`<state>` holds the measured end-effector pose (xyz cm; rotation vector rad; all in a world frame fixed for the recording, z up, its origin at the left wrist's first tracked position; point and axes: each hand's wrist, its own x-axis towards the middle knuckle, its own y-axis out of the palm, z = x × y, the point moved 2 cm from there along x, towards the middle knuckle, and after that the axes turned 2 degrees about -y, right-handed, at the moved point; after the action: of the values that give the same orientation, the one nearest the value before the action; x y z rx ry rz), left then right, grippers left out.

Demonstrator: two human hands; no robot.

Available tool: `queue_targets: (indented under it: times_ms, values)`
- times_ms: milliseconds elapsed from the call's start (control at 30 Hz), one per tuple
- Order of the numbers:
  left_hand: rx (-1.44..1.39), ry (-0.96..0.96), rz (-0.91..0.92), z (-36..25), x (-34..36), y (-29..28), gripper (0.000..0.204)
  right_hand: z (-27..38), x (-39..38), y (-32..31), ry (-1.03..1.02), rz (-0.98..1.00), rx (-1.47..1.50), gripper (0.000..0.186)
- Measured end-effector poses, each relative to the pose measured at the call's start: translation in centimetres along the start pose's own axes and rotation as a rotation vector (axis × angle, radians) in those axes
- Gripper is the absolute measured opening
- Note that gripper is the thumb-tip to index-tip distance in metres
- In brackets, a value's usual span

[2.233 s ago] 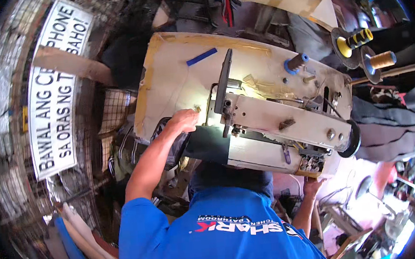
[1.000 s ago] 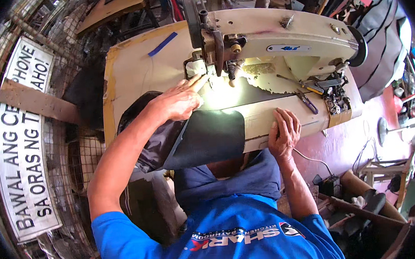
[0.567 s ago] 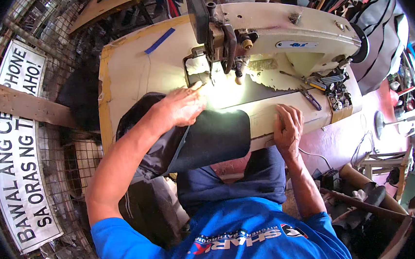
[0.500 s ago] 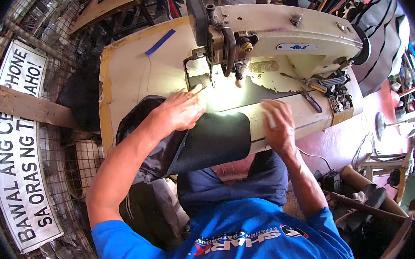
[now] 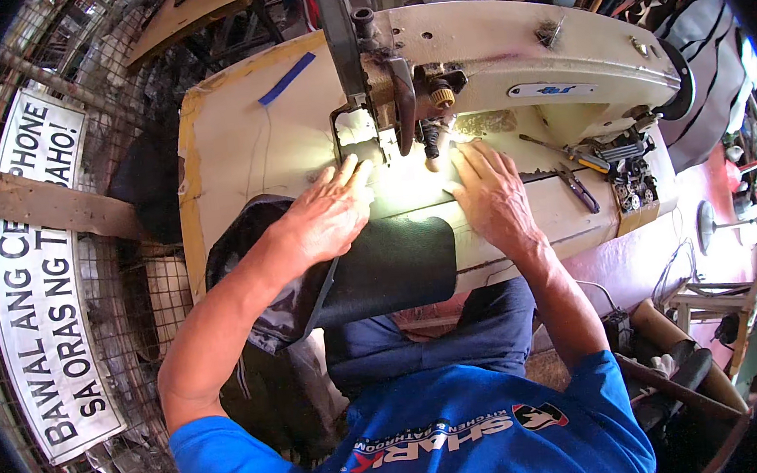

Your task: The recorder inspects a leather bag, measures a piece of material, and then uses an industrial sewing machine to sew it.

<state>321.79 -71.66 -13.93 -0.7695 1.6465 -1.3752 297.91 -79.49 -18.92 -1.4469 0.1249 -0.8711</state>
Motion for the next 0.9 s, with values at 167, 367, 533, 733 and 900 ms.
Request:
queue_targets:
  times_ms: [167, 367, 533, 733, 900]
  values:
    - [-0.144, -0.068, 0.114, 1.5, 1.4, -1.1, 0.024, 2.2, -1.1, -0.5, 0.009, -0.063, 0.124, 0.033]
    - [-0.081, 0.002, -0.135, 2.8, 1.6, 0.1, 0.016, 6.0, -2.1, -2.2, 0.073, -0.039, 0.26, 0.038]
    - [-0.124, -0.108, 0.124, 1.6, 3.5, -1.2, 0.008, 4.9, -3.1, -2.3, 0.113, 0.017, 0.208, 0.043]
    - [-0.192, -0.144, 0.053, 2.1, 4.0, -0.2, 0.01, 4.0, -2.5, -2.8, 0.161, 0.037, 0.162, 0.041]
    - [-0.214, -0.224, -0.135, 2.7, 5.0, 0.1, 0.013, 4.3, -1.4, -2.2, 0.115, -0.08, -0.004, 0.04]
